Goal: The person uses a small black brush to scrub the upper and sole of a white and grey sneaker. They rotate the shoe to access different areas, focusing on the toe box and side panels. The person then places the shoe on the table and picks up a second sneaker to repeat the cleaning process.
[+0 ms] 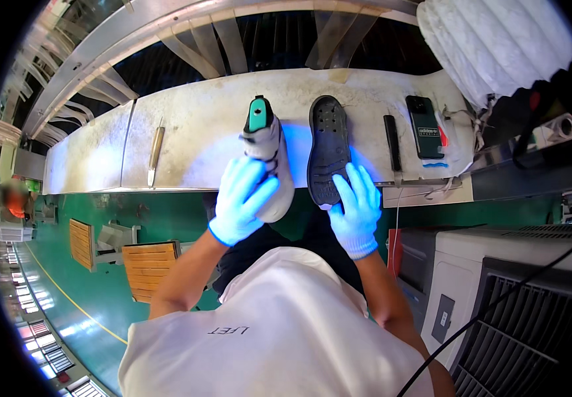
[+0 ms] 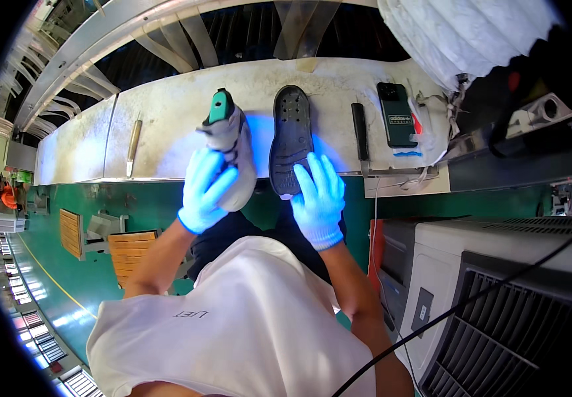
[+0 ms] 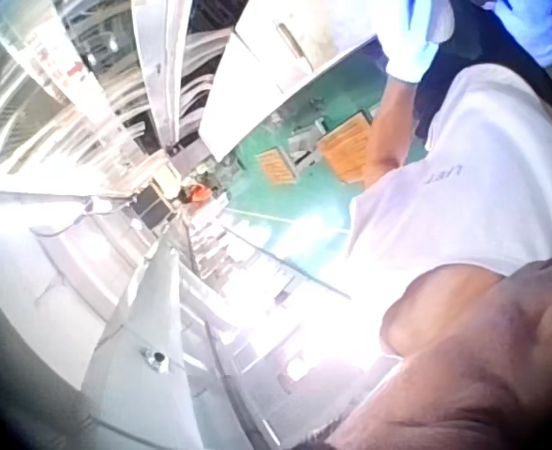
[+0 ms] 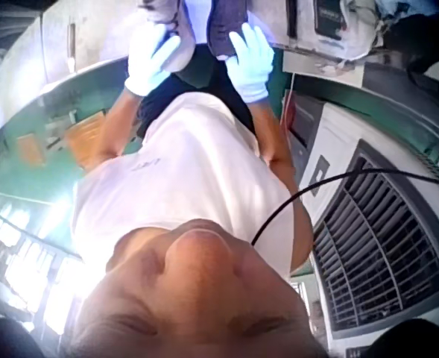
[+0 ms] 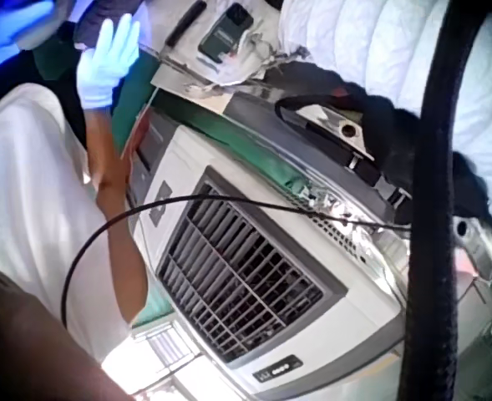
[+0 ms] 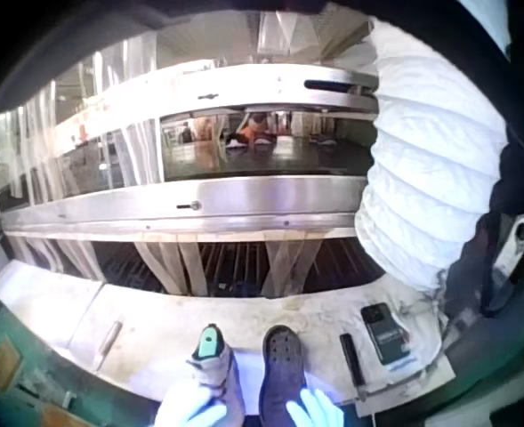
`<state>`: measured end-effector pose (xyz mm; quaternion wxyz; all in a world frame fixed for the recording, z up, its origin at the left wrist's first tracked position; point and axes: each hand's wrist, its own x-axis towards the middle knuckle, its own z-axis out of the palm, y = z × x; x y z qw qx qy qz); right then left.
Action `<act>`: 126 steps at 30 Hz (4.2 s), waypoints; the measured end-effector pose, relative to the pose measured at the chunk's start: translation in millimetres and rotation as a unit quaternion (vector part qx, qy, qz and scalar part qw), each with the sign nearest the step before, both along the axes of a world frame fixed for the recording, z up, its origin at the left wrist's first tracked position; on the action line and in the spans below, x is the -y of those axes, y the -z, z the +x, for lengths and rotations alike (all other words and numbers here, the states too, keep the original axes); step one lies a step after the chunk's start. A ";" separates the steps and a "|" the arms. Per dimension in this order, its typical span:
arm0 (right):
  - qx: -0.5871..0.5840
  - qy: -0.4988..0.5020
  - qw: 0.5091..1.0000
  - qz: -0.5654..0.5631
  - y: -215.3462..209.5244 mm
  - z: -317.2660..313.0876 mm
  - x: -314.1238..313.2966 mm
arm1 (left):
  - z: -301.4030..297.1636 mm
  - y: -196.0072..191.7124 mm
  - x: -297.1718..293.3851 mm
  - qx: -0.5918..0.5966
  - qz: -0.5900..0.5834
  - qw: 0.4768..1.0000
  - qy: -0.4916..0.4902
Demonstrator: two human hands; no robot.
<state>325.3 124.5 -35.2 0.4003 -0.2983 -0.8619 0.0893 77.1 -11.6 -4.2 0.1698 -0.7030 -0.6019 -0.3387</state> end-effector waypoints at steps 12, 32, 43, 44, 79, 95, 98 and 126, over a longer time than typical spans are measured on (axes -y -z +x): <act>-0.268 -0.154 0.903 -0.300 -139.0 4.9 26.1 | 33.0 -134.1 -41.9 0.354 -0.097 0.930 0.024; -0.252 -0.224 0.913 -0.229 -120.5 -8.3 31.1 | 76.7 -83.2 2.0 0.433 0.120 0.879 0.161; -0.252 -0.219 0.930 -0.154 -130.7 -16.0 39.6 | 85.6 -88.8 6.2 0.528 0.083 0.834 0.138; -0.253 -0.215 0.929 -0.162 -131.0 -16.4 40.1 | 85.1 -87.5 5.5 0.519 0.087 0.840 0.132; -0.276 -0.237 0.927 -0.091 -97.9 -57.1 54.3 | 24.1 -98.0 22.3 0.638 -0.134 0.734 0.191; -0.254 -0.159 0.950 -0.087 -81.3 -65.9 36.4 | -0.9 -103.3 6.7 0.537 -0.148 0.800 0.224; -0.249 -0.164 0.951 -0.085 -75.2 -67.8 38.7 | -3.8 -109.1 7.7 0.543 -0.166 0.796 0.211; -0.269 -0.142 0.948 -0.096 -65.8 -76.9 53.7 | -7.4 -135.3 9.4 0.514 -0.224 0.825 0.067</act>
